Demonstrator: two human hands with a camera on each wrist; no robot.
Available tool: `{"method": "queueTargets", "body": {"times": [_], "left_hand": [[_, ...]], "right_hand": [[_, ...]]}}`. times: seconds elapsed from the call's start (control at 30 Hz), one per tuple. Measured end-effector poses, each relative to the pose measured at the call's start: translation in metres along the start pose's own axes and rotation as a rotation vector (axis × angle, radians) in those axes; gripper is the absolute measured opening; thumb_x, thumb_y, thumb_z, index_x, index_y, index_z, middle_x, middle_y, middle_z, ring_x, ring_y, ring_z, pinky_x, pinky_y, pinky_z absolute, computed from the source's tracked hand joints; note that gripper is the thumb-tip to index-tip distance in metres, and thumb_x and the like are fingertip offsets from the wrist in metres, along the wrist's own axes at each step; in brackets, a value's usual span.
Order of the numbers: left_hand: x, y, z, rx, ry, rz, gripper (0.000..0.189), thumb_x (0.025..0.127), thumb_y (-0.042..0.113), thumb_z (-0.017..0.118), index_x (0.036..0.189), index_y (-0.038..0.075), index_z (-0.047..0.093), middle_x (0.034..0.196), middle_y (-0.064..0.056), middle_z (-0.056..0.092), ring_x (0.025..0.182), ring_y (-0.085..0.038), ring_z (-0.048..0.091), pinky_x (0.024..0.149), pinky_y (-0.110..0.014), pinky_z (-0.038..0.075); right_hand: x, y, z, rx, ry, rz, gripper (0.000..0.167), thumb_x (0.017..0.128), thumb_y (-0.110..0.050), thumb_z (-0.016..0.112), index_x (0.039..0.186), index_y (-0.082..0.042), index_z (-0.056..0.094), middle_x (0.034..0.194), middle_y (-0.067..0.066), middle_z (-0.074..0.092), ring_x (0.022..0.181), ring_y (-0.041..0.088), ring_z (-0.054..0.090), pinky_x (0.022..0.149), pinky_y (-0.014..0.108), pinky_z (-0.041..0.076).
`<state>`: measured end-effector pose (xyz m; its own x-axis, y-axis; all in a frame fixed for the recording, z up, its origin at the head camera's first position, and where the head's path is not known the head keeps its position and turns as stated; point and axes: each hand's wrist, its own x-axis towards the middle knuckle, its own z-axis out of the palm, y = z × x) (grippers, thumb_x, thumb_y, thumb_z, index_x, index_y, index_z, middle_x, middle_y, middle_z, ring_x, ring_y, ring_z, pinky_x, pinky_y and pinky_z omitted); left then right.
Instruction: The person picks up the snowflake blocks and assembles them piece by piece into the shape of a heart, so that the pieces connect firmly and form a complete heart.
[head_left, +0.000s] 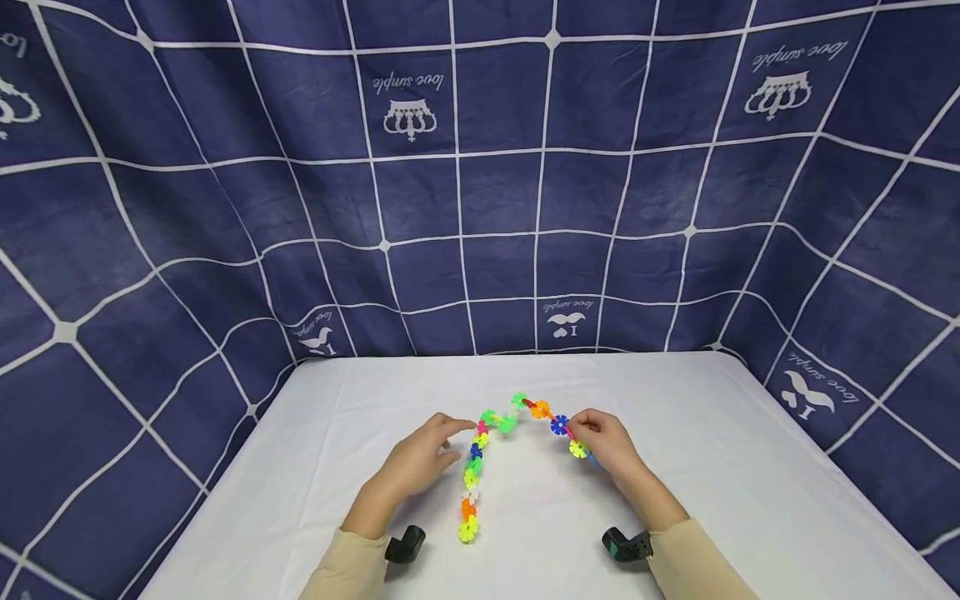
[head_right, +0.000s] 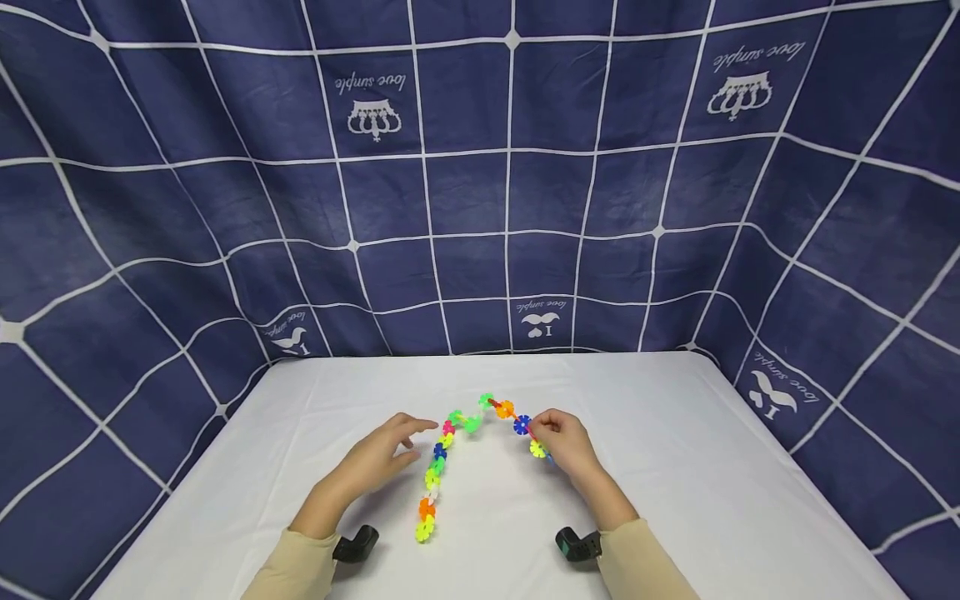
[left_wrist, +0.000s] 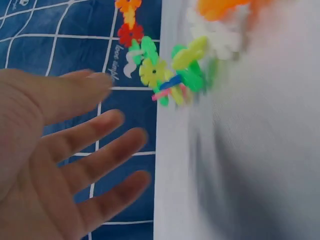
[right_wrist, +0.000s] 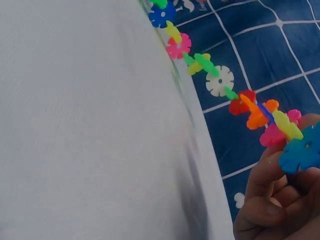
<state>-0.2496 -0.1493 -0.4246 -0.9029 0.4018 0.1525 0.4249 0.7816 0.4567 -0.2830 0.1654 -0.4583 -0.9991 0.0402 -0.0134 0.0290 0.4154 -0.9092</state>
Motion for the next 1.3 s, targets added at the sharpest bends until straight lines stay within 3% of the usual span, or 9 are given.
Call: {"method": "queueTargets", "body": {"times": [0.2,0.37,0.47,0.57,0.73,0.8,0.93,1.1,1.3], "left_hand": [[-0.011,-0.008,0.0,-0.054,-0.231,0.046,0.059,0.085,-0.002,0.069,0.138,0.021,0.057,0.118,-0.008,0.058,0.084,-0.016,0.057,0.067,-0.023,0.045],[-0.015,-0.011,0.007,-0.144,-0.333,0.071,0.061,0.081,0.002,0.077,0.136,0.023,0.058,0.11,0.0,0.057,0.087,-0.012,0.055,0.073,-0.021,0.046],[-0.016,-0.012,0.012,-0.184,-0.341,0.095,0.061,0.08,0.005,0.079,0.135,0.022,0.058,0.11,-0.001,0.053,0.088,-0.011,0.054,0.074,-0.02,0.046],[-0.018,-0.012,0.012,-0.202,-0.335,0.108,0.062,0.08,0.003,0.079,0.136,0.022,0.058,0.121,-0.003,0.046,0.087,-0.01,0.055,0.072,-0.019,0.047],[-0.02,-0.012,0.006,-0.195,-0.343,0.123,0.068,0.077,0.001,0.081,0.137,0.025,0.058,0.152,-0.008,0.029,0.096,-0.008,0.06,0.08,-0.024,0.053],[-0.02,-0.012,0.004,-0.179,-0.358,0.128,0.071,0.076,0.002,0.083,0.137,0.027,0.058,0.157,-0.009,0.024,0.098,-0.008,0.06,0.083,-0.025,0.053],[-0.019,-0.009,0.004,-0.145,-0.382,0.112,0.077,0.072,0.005,0.086,0.138,0.031,0.057,0.159,-0.007,0.022,0.096,-0.005,0.056,0.081,-0.021,0.05],[-0.019,-0.007,0.009,-0.135,-0.382,0.107,0.072,0.071,0.004,0.086,0.134,0.03,0.06,0.159,-0.007,0.024,0.092,-0.004,0.055,0.079,-0.019,0.047],[-0.018,-0.003,0.017,-0.134,-0.334,0.131,0.056,0.076,0.01,0.084,0.126,0.025,0.065,0.154,-0.008,0.033,0.089,-0.005,0.055,0.079,-0.019,0.048]], "right_hand": [[-0.003,0.016,-0.003,-0.066,-0.02,0.042,0.014,0.094,-0.017,0.066,0.093,-0.004,0.07,0.075,0.0,0.064,0.067,0.013,0.051,0.057,0.023,0.042],[-0.008,0.024,-0.004,-0.117,-0.112,0.002,0.013,0.093,-0.019,0.068,0.096,-0.006,0.069,0.069,-0.001,0.061,0.055,0.011,0.049,0.047,0.022,0.044],[-0.011,0.026,-0.008,-0.136,-0.213,-0.057,0.018,0.093,-0.019,0.069,0.105,-0.005,0.064,0.069,0.001,0.06,0.051,0.012,0.052,0.046,0.025,0.05],[-0.013,0.023,-0.016,-0.18,-0.311,-0.145,0.025,0.094,-0.013,0.067,0.117,-0.006,0.06,0.08,0.005,0.062,0.054,0.013,0.054,0.05,0.026,0.053],[-0.013,0.014,-0.037,-0.369,-0.398,-0.305,0.048,0.089,0.004,0.061,0.132,-0.017,0.057,0.115,0.011,0.059,0.077,0.015,0.052,0.068,0.021,0.049],[-0.014,0.01,-0.045,-0.431,-0.443,-0.33,0.056,0.085,0.007,0.061,0.133,-0.022,0.057,0.12,0.012,0.057,0.084,0.016,0.049,0.073,0.022,0.047],[-0.017,0.002,-0.054,-0.48,-0.555,-0.329,0.061,0.082,0.008,0.06,0.132,-0.026,0.058,0.115,0.008,0.055,0.086,0.018,0.048,0.072,0.024,0.044],[-0.02,-0.001,-0.053,-0.452,-0.644,-0.34,0.057,0.079,0.007,0.064,0.127,-0.023,0.062,0.105,0.006,0.055,0.078,0.015,0.047,0.065,0.022,0.042],[-0.022,0.001,-0.046,-0.446,-0.657,-0.329,0.051,0.077,0.001,0.073,0.121,-0.023,0.064,0.1,0.005,0.054,0.071,0.01,0.046,0.061,0.02,0.039]]}}
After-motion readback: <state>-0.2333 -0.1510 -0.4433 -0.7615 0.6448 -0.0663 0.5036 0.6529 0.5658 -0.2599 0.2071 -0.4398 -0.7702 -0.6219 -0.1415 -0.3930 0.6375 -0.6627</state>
